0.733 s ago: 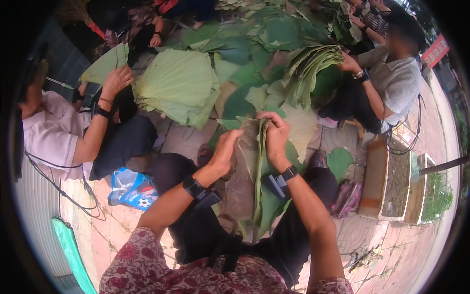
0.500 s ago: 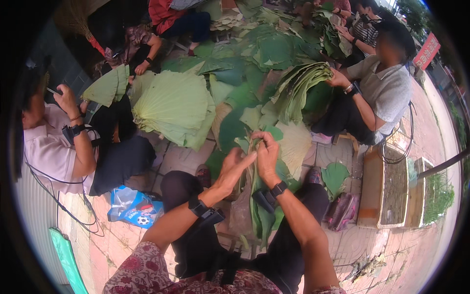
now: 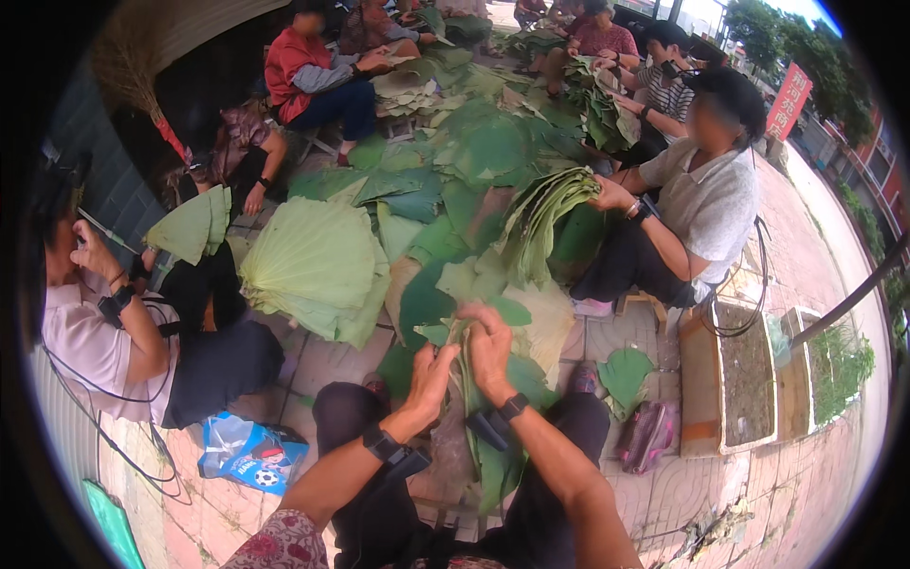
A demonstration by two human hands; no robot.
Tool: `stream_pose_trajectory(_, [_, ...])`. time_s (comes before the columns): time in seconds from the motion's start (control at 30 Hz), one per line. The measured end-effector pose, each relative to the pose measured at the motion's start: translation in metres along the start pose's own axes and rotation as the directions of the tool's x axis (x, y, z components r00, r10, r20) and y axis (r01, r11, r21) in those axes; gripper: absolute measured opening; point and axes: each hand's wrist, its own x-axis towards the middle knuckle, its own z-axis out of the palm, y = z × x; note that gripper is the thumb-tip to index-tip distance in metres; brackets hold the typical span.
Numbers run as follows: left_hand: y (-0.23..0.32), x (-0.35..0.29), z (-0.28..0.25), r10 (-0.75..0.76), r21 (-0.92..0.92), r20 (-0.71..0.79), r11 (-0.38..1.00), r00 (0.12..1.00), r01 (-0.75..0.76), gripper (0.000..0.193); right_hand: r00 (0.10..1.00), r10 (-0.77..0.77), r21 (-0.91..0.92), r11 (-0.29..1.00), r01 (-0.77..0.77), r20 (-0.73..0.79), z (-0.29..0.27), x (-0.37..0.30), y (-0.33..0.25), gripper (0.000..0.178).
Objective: The person sits on a low stool outdoors and repeatedly picks up large green leaves from a pile, folds them, and stacks them into a neat bundle. The person continues this repetitive folding and stacking process for the duration of the clip.
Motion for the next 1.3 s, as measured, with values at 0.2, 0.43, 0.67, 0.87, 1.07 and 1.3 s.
stream_pose_trajectory(0.2, [0.016,0.0,0.005,-0.02,0.049,-0.077,0.999,0.997,0.024,0.032,0.997,-0.061,0.054,0.997,0.063,-0.051,-0.008,0.002,-0.008,0.026])
stream_pose_trajectory(0.43, [0.02,0.008,-0.011,-0.145,-0.065,-0.126,0.988,0.981,0.137,0.03,0.981,-0.191,-0.028,0.981,0.19,-0.034,-0.026,0.002,-0.015,0.022])
stream_pose_trajectory(0.67, [0.001,0.022,-0.047,-0.058,0.052,-0.265,0.996,0.962,0.075,0.032,0.978,-0.156,0.079,0.983,0.168,-0.142,-0.065,0.014,-0.036,0.019])
stream_pose_trajectory(0.87, [0.017,0.002,-0.035,0.064,0.308,-0.119,0.951,0.991,-0.024,0.041,0.988,-0.156,-0.065,0.986,0.156,0.0,-0.04,-0.008,-0.026,0.018])
stream_pose_trajectory(1.07, [0.023,0.002,-0.034,-0.098,0.15,-0.078,0.983,0.992,0.109,0.031,0.885,-0.429,-0.354,0.811,0.465,0.18,-0.001,-0.01,-0.013,0.02])
stream_pose_trajectory(1.3, [0.055,-0.01,-0.032,-0.008,-0.15,0.13,0.988,0.992,0.028,0.052,0.942,-0.318,-0.345,0.877,0.335,0.107,0.012,-0.012,-0.011,0.031])
